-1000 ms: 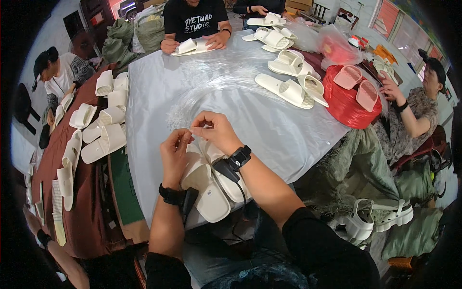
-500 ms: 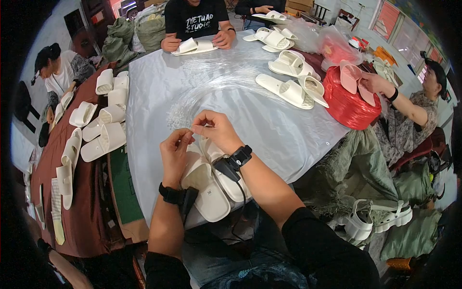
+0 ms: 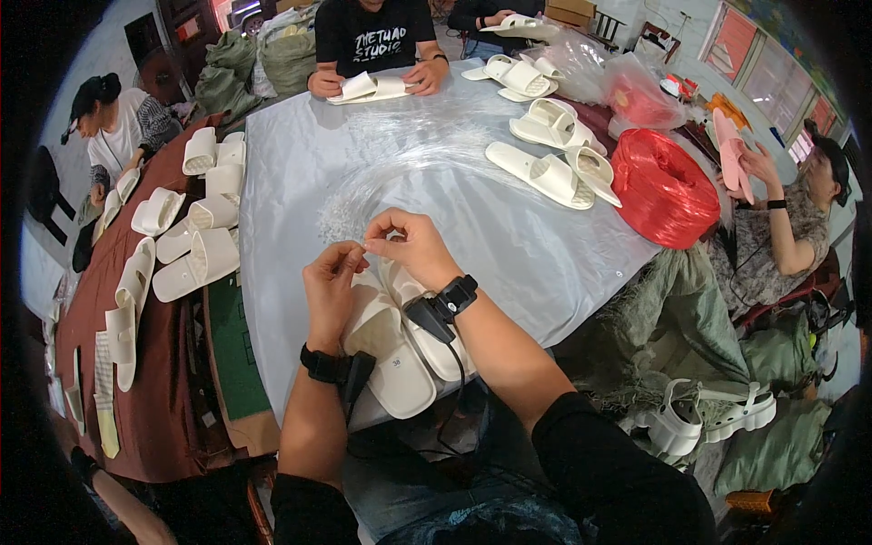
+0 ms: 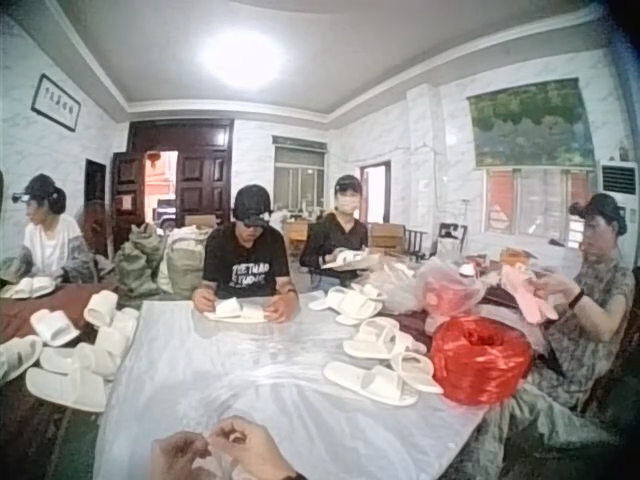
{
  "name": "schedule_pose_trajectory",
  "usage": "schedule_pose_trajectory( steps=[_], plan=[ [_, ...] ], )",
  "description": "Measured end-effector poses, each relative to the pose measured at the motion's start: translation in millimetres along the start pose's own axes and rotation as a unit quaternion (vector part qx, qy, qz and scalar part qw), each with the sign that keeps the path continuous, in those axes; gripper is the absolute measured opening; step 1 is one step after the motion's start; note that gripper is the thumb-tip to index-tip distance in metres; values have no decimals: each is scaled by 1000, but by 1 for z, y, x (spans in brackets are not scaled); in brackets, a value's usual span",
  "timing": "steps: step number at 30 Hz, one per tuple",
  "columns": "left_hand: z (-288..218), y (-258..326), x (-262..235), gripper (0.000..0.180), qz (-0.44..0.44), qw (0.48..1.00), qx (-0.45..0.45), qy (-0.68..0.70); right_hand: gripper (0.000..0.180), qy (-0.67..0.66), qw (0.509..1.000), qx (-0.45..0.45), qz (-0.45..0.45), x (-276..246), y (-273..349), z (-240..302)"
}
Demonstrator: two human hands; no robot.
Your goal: Inspecting white slippers and organizing them on a table in a manufacturing facility.
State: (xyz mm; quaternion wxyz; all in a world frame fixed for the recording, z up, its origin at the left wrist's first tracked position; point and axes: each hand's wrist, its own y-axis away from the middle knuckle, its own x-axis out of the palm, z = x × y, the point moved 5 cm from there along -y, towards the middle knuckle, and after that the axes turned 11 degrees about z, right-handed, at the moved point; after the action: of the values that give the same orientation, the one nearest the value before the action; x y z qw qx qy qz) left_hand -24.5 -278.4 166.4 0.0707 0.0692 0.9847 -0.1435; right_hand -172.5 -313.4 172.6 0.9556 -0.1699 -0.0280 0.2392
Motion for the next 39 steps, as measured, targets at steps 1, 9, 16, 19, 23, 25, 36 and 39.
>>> schedule_pose_trajectory(
  steps=[1, 9, 16, 19, 23, 25, 36, 39],
  plan=[
    [0, 0, -1, 14, -2, 1000, -2, 2, 7, -1, 1000, 1, 0, 0, 0, 0],
    [3, 1, -2, 12, 13, 999, -22, -21, 4, 25, 1000, 16, 8, 2, 1, 2],
    [4, -1, -2, 12, 19, 1000, -13, -10, 6, 6, 1000, 2, 4, 2, 1, -2],
    [9, 0, -2, 12, 23, 1000, -16, -4, 6, 5, 1000, 11, 14, 5, 0, -3],
    [4, 1, 2, 13, 19, 1000, -22, -7, 6, -10, 1000, 19, 15, 2, 3, -2],
    [4, 1, 0, 14, 25, 1000, -11, -15, 6, -18, 999, 19, 20, 4, 2, -1],
    [-10, 3, 2, 15, 16, 1000, 11, 15, 14, -5, 1000, -3, -20, -1, 1, 15],
    [-8, 4, -2, 15, 11, 999, 2, 38, 21, 202, 976, -78, -24, 2, 10, 62]
  ],
)
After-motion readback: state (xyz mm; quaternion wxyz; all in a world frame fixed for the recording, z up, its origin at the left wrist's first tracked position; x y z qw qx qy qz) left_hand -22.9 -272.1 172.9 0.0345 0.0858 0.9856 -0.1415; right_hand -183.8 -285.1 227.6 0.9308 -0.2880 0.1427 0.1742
